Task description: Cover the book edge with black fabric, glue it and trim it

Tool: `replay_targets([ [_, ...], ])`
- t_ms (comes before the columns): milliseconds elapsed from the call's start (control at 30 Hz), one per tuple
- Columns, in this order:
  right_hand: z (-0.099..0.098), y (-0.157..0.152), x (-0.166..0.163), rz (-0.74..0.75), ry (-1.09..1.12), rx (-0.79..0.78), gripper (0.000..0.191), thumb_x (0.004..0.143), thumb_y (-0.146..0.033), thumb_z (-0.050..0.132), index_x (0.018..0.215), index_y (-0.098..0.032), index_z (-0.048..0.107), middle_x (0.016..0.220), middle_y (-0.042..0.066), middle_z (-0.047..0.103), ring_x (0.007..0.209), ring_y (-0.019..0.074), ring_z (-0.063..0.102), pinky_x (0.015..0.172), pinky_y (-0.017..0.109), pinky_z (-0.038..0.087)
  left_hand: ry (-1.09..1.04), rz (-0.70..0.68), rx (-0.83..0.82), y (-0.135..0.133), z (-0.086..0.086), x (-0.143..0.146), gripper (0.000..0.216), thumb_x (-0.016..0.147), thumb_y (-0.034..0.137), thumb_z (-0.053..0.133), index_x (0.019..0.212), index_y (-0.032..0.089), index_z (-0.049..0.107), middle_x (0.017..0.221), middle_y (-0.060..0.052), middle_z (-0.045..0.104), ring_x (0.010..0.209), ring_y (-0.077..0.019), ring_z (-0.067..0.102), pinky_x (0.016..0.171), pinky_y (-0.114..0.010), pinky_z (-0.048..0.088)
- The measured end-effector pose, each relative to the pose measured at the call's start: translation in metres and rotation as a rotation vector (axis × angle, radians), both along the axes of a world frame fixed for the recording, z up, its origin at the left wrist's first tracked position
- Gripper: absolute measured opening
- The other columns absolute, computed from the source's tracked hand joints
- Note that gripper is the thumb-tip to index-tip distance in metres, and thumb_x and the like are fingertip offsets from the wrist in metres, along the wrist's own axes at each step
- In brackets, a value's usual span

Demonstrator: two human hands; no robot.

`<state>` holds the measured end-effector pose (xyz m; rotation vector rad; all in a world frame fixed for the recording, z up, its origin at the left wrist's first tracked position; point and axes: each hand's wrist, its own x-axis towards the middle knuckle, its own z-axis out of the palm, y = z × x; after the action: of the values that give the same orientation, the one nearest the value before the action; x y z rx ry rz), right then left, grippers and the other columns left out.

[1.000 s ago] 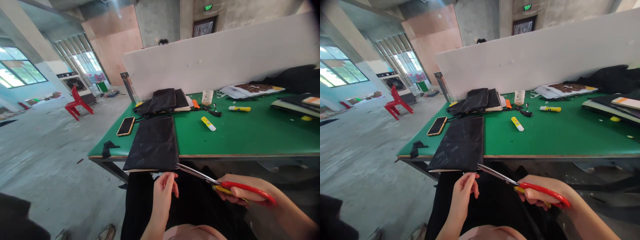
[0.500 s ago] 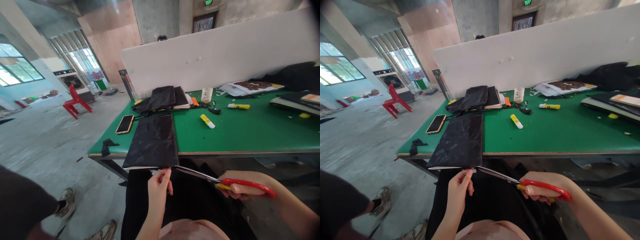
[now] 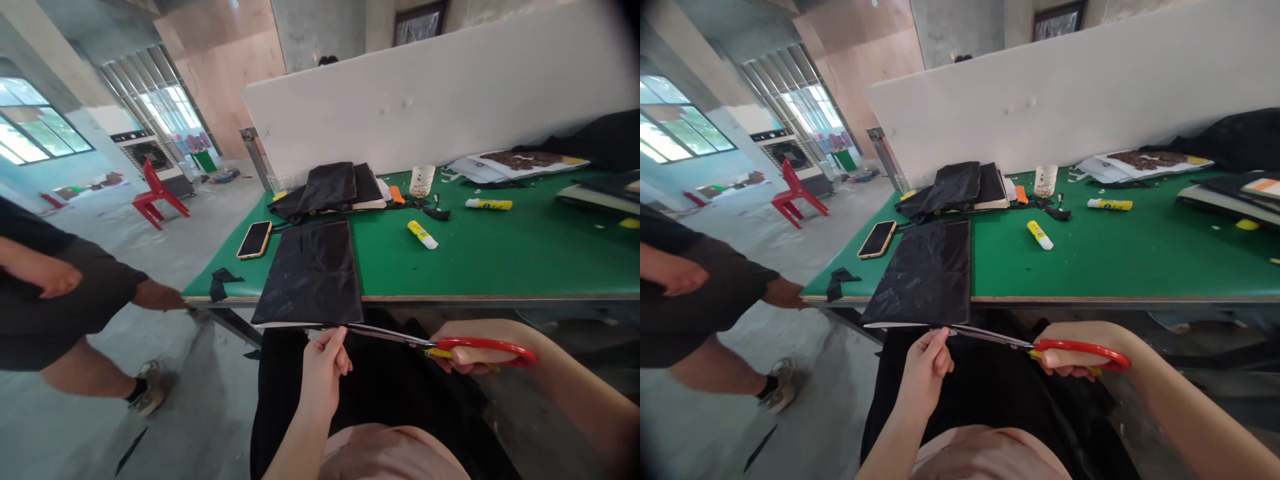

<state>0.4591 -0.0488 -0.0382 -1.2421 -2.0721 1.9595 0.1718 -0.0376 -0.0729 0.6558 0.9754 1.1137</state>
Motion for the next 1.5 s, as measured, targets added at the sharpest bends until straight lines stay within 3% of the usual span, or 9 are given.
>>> replay_targets([
  [400,0.004,0.034,-0.018,0.092,-0.008,-0.028,0.062,0.076,-0.074,0.044,0.086,-0.014,0.055,0.059,-0.005,0.042,0.047,0.0076,0.042,0.04,0.018,0.034,0.077,-0.003,0.037,-0.003,-0.001,-0.001,0.026,0.073,0.035,0.071,0.063,0.015,0.059,0.035,0.009,0.038,0.034,-0.0043,0.033,0.043,-0.02,0.034],
  [833,0.02,0.058,-0.043,0.216,-0.097,0.114,0.05,0.082,-0.064,0.043,0.074,-0.015,0.049,0.054,-0.005,0.042,0.043,0.0071,0.043,0.04,0.018,0.034,0.051,0.006,0.002,-0.001,0.003,0.0,0.029,0.069,0.035,0.074,0.06,0.015,0.055,0.034,0.009,0.039,0.032,-0.004,0.031,0.041,-0.02,0.033],
  [1033,0.031,0.055,-0.051,0.183,-0.155,0.123,0.051,0.08,-0.065,0.046,0.068,-0.016,0.047,0.05,-0.006,0.042,0.041,0.0076,0.043,0.039,0.019,0.033,0.053,0.012,0.0,-0.001,0.004,0.0,0.031,0.069,0.034,0.074,0.056,0.016,0.051,0.033,0.009,0.038,0.031,-0.0044,0.031,0.041,-0.021,0.032],
  [1500,0.029,0.053,-0.058,0.126,-0.144,0.125,0.053,0.078,-0.065,0.05,0.06,-0.016,0.043,0.045,-0.007,0.038,0.037,0.0073,0.041,0.036,0.019,0.03,0.08,0.002,0.005,-0.006,0.005,0.0,0.033,0.069,0.036,0.073,0.056,0.017,0.049,0.033,0.009,0.037,0.032,-0.0046,0.031,0.042,-0.022,0.032],
])
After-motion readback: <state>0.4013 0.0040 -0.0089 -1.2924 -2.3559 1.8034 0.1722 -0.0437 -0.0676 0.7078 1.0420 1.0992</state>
